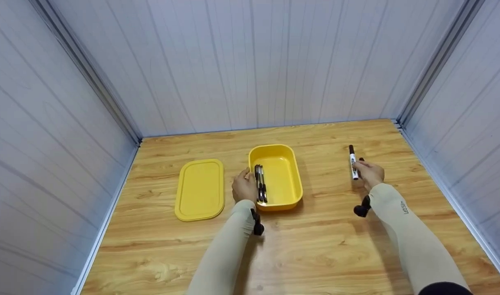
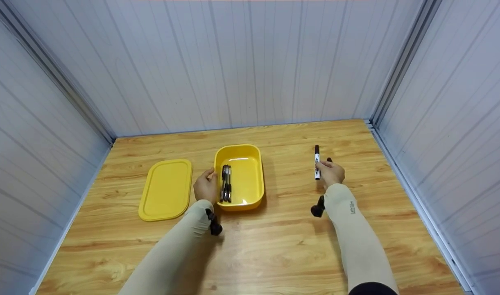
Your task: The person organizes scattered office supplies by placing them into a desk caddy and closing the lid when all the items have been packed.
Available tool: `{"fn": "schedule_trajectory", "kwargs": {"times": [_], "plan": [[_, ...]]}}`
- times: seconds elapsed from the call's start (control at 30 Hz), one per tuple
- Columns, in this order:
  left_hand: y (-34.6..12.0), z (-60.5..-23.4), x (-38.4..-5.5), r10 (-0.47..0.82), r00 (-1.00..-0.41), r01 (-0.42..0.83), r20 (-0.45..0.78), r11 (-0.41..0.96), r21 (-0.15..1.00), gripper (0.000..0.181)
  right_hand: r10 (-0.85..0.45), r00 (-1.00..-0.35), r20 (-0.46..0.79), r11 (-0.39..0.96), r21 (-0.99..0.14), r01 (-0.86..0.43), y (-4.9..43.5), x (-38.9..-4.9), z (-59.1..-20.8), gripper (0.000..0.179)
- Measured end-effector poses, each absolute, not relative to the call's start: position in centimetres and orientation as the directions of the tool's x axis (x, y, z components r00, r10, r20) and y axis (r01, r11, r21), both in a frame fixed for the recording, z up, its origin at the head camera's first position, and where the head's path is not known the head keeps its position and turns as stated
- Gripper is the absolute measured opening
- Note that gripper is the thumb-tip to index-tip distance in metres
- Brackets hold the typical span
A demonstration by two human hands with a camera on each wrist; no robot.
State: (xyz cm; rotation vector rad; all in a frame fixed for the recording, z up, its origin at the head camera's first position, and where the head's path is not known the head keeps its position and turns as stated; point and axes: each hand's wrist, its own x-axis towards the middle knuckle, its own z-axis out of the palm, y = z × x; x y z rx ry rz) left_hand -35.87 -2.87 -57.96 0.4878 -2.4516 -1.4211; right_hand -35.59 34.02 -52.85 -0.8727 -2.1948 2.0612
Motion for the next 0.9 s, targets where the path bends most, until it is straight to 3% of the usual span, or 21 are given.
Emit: {"fn": "schedule_trajectory", "kwargs": {"times": [0.1,0.57,0.67,0.83,0.9], "plan": [[-2.9,-57.9,-35.9,-0.416,-0.907,-0.152,0.063,0.463,0.873,0.029,0.373,-0.848,-0.378,-0.079,-0.923,0.377,33.9,-35.4,-52.5,0.053],[-2.9,-57.9,-35.8,-0.412,-0.91,-0.161,0.048,0.458,0.874,0.029,0.35,-0.859,-0.372,-0.066,-0.925,0.374,32.8,-35.3,-51.8,0.053],[-2.8,-57.9,-35.8,-0.416,-0.908,-0.166,0.043,0.452,0.876,0.03,0.344,-0.863,-0.37,-0.076,-0.927,0.368,32.4,-35.2,-51.9,0.044],[-2.8,-58.2,-35.9,-0.417,-0.906,-0.142,0.077,0.469,0.872,0.029,0.324,-0.872,-0.367,-0.156,-0.93,0.333,31.6,-35.2,-51.9,0.009],[-2.8,-58.2,-35.9,-0.417,-0.904,-0.128,0.094,0.473,0.872,0.029,0.305,-0.876,-0.374,-0.205,-0.924,0.323,31.3,-35.4,-51.9,0.007]]}}
